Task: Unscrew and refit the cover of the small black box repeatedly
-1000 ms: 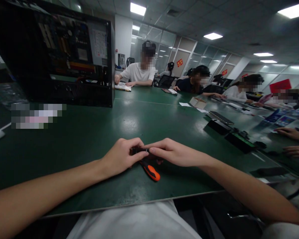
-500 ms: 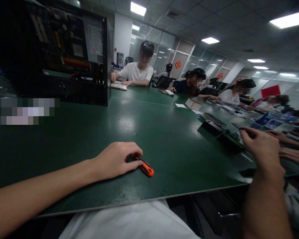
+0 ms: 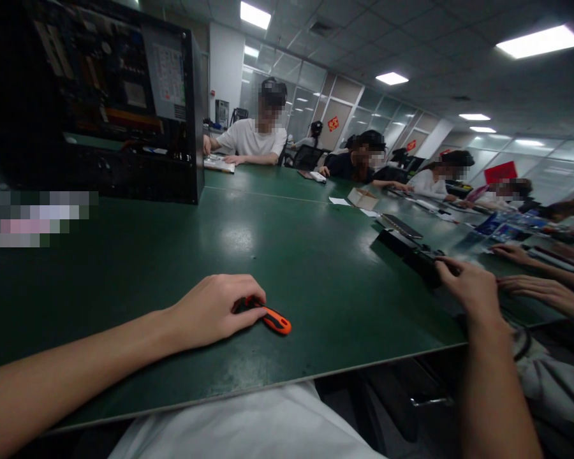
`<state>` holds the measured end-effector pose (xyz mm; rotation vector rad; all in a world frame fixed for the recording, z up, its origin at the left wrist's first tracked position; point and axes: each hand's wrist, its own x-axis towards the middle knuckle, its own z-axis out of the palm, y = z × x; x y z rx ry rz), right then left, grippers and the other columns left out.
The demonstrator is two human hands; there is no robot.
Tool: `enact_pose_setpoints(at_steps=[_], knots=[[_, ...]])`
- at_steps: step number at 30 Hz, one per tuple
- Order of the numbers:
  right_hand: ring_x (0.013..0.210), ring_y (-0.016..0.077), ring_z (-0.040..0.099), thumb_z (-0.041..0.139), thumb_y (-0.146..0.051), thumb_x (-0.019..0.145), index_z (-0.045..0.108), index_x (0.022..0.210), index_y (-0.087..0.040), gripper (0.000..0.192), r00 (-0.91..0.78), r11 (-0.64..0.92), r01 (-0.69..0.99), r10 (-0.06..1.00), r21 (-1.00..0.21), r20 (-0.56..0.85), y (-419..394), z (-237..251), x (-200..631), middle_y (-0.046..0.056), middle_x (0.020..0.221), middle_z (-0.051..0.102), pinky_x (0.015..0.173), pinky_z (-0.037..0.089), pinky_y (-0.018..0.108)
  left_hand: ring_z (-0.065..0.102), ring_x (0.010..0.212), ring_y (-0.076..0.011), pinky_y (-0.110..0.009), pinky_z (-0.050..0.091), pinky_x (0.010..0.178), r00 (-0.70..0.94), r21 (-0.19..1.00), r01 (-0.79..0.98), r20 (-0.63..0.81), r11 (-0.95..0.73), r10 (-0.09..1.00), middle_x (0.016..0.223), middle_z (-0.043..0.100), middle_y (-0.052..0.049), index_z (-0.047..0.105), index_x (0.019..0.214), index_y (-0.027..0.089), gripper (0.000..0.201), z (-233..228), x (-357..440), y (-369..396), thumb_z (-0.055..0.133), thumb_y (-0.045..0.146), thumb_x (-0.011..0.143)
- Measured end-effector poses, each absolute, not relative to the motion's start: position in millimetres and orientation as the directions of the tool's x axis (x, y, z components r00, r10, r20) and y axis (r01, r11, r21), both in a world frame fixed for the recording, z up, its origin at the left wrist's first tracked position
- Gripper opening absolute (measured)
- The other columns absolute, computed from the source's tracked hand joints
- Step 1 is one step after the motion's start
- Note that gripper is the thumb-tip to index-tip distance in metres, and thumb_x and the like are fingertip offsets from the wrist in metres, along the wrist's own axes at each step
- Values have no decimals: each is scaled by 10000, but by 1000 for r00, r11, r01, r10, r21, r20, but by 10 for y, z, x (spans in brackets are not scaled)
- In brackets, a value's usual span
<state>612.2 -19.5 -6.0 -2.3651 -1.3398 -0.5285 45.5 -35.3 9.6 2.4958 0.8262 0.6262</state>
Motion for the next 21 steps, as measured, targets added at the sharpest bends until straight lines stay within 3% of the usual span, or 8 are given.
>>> enact_pose_setpoints(at_steps=[6,13,21], knots=[[1148,347,658,417,-513,903,745,1232,-149,590,407,-434,898,760,-71,507,-143,-7,6072,165,1265,708,934,498,413,631,755,-151,-243,441,667,719,536,434,278,-724,637,917,709,-30,732,969,192,158,101,454,-354,631,314,952],[975,350,701,454,-517,885,761,1218,-182,563,422,-454,890,789,-38,446,-111,-37,6079,164,1105,760,801,514,414,629,743,-149,-241,439,658,717,555,410,294,-724,632,910,709,-31,738,961,197,151,102,453,-352,633,305,949],[1055,352,690,417,-547,905,734,1269,-204,593,435,-474,880,803,-6,408,-125,-20,6081,153,1196,738,830,503,407,631,763,-150,-241,441,675,722,547,428,272,-720,636,922,706,-31,734,966,194,158,111,448,-359,625,309,958]])
